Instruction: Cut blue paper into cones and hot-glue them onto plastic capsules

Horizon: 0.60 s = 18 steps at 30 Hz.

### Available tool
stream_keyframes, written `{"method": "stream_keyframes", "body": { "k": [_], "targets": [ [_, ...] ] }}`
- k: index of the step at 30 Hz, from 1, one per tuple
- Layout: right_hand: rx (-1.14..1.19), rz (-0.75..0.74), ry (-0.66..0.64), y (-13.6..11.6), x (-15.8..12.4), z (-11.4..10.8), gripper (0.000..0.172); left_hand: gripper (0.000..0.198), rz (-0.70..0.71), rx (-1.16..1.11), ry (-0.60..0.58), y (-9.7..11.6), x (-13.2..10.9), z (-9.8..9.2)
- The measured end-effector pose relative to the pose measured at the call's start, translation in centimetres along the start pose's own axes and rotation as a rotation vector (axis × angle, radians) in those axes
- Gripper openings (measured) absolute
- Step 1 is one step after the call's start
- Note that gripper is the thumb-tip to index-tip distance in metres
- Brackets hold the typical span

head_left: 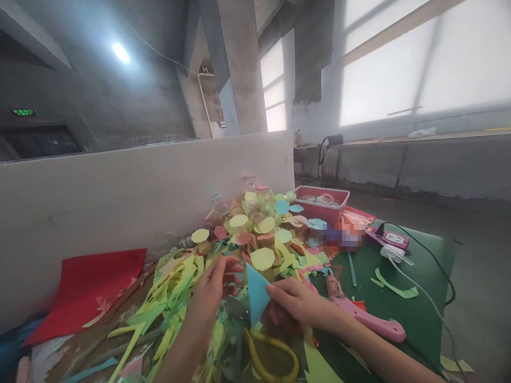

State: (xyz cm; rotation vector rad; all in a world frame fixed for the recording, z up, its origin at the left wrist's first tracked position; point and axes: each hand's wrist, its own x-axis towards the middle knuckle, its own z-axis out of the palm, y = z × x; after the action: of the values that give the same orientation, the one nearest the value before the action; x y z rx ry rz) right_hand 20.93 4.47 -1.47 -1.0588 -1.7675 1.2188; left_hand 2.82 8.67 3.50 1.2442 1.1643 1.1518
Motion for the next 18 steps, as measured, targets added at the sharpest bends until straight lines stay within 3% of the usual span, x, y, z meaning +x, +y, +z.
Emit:
{"method": "stream_keyframes", "body": {
  "k": [6,8,12,18],
  "targets": [
    [0.033,-0.04,0.14,1.2,0.9,0.4,0.063,0.033,-0.01,0.309,-0.365,0.2,-1.4,0.8],
    [0.032,-0.035,0.17,1.1,0.8,0.2,0.061,0.029,-0.002,0.329,-0.421,0.2,-1.7,1.0],
    [-0.132,-0.02,0.22,0.4,0.3,-0.1,0.05,0.029,0.036,0.319,-0.355,0.4,-1.4,0.4],
    [-0.9,-0.083,0.161,0.4,-0.6,0.8,0.029,0.026,0.092,0.258,-0.199,0.7,-0.2,-1.0]
  ]
}}
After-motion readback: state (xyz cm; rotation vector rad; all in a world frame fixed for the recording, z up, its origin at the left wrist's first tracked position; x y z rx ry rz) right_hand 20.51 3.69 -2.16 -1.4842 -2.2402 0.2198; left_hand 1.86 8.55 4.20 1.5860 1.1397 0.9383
